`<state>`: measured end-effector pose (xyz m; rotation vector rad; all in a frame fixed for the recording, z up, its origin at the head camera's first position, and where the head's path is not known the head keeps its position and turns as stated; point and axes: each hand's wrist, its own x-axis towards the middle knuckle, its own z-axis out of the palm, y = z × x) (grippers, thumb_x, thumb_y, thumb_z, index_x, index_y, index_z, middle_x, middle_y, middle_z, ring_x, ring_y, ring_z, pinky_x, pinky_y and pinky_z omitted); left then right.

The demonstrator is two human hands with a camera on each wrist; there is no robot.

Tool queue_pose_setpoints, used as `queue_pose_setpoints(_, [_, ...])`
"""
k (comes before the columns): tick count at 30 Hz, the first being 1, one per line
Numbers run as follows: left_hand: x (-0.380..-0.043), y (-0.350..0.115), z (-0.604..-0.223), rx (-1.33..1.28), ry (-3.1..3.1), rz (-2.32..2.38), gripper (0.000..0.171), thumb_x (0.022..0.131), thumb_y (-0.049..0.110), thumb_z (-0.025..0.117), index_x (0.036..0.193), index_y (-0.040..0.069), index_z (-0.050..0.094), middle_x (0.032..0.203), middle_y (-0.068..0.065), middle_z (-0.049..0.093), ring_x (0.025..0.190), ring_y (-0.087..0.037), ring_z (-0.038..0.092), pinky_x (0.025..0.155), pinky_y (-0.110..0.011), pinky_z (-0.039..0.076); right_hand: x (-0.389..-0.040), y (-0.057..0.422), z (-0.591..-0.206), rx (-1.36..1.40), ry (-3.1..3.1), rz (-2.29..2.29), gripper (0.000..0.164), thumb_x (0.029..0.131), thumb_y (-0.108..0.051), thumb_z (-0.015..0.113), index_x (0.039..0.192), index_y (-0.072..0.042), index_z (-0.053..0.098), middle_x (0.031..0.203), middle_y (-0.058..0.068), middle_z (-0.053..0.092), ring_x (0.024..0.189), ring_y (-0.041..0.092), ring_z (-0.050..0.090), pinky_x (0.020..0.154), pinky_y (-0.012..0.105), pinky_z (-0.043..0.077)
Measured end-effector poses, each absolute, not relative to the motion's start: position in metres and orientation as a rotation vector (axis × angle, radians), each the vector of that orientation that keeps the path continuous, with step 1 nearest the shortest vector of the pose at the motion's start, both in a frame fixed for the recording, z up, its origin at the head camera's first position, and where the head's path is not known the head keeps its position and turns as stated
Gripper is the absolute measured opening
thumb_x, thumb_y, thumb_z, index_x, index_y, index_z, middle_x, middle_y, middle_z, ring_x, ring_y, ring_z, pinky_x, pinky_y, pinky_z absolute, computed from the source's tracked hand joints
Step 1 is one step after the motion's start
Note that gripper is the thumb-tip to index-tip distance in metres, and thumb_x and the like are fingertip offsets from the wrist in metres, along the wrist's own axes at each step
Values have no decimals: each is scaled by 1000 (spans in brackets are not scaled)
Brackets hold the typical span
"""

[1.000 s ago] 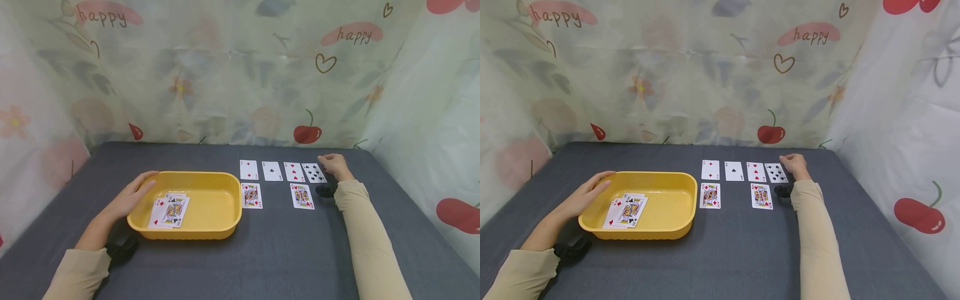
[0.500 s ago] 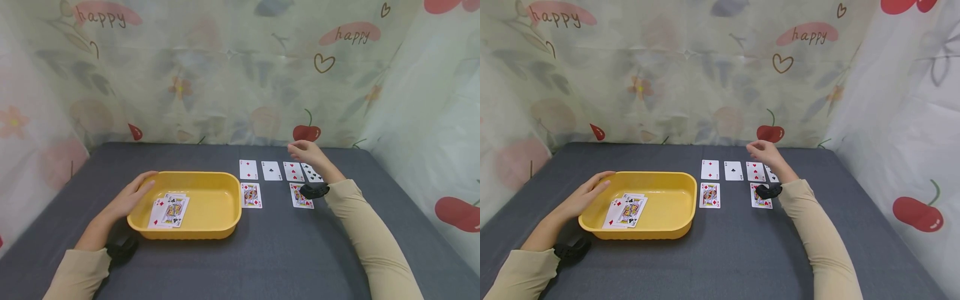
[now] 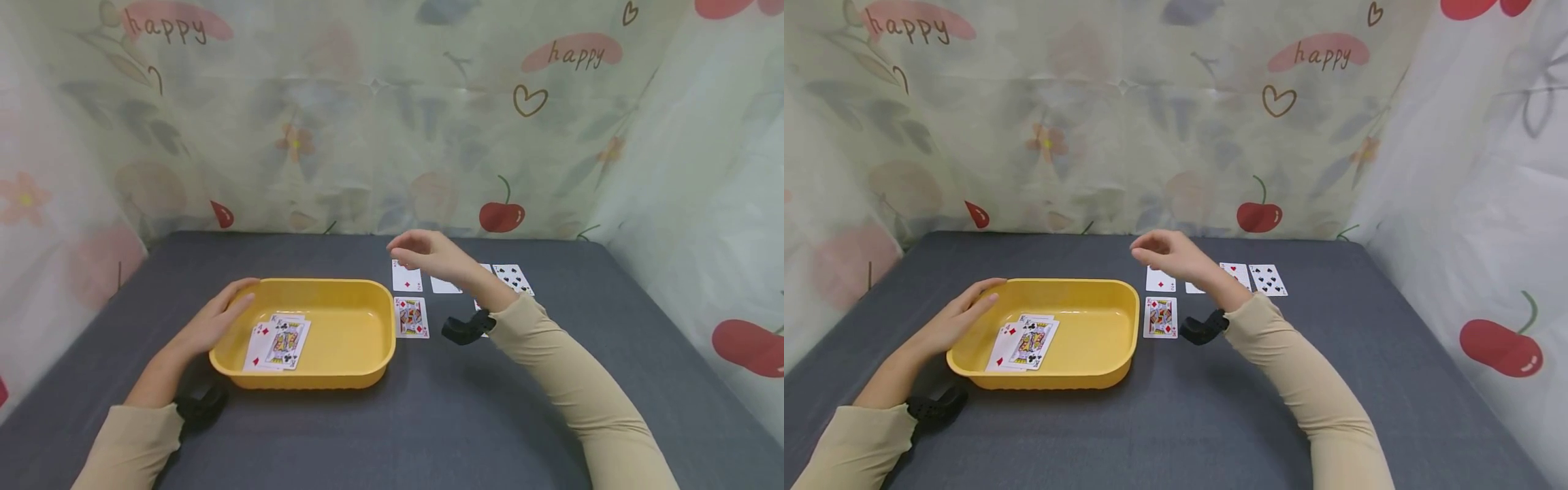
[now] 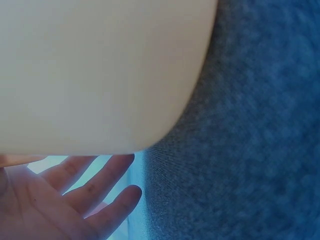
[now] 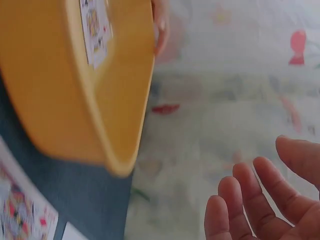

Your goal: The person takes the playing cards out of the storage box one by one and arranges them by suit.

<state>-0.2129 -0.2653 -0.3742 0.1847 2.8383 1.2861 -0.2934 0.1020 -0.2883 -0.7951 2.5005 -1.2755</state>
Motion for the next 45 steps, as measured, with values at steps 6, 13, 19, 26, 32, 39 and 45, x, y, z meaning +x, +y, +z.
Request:
queue_pose_setpoints(6, [-213, -266, -374, 186, 2835, 1287, 57, 100, 41, 33, 145, 7, 24, 145, -25, 30, 127, -40, 35, 106, -60, 26, -283, 64, -289, -979, 2410, -1217, 28, 92, -27, 58, 117, -14, 60, 116, 4, 63, 106, 19, 60, 88, 33, 51])
queue_pose_setpoints(13, [-213, -266, -375, 163, 2822, 1292, 58, 100, 43, 33, 145, 7, 24, 145, -25, 29, 127, -41, 34, 106, -62, 24, -282, 19, -298, -1054, 2306, -1186, 28, 90, -20, 61, 116, -8, 61, 115, 7, 65, 104, 17, 62, 90, 25, 49])
queue_pose_setpoints(19, [-213, -267, -376, 158, 2824, 1287, 59, 100, 43, 32, 145, 7, 24, 146, -25, 29, 128, -42, 34, 106, -63, 23, -288, -10, -311, -1080, 2263, -1135, 32, 88, -17, 64, 117, -3, 60, 109, 10, 66, 98, 15, 63, 84, 20, 49])
queue_pose_setpoints(26, [-213, -264, -374, 147, 2829, 1260, 60, 100, 45, 32, 146, 8, 23, 146, -25, 28, 127, -42, 34, 105, -63, 26, -292, -32, -325, -1074, 2249, -1029, 35, 87, -17, 65, 119, -3, 59, 109, 10, 66, 99, 16, 62, 81, 18, 48])
queue_pose_setpoints(32, [-213, -265, -375, 149, 2835, 1254, 59, 100, 44, 32, 146, 8, 23, 146, -25, 29, 128, -42, 34, 105, -63, 25, -291, -48, -336, -1016, 2247, -949, 37, 85, -15, 68, 119, -4, 59, 109, 10, 66, 97, 14, 61, 76, 17, 48])
queue_pose_setpoints(39, [-213, -265, -375, 167, 2846, 1257, 58, 100, 43, 32, 145, 8, 24, 147, -25, 27, 129, -43, 32, 104, -64, 25, -291, -61, -346, -1000, 2322, -792, 40, 82, -17, 71, 118, -8, 57, 105, 5, 64, 89, 9, 56, 72, 15, 44])
queue_pose_setpoints(45, [-213, -265, -374, 214, 2863, 1269, 55, 101, 39, 34, 144, 7, 27, 146, -24, 30, 130, -42, 32, 105, -62, 24, -289, -67, -351, -1033, 2384, -668, 42, 80, -16, 73, 118, -8, 56, 109, 7, 63, 92, 11, 55, 71, 15, 44])
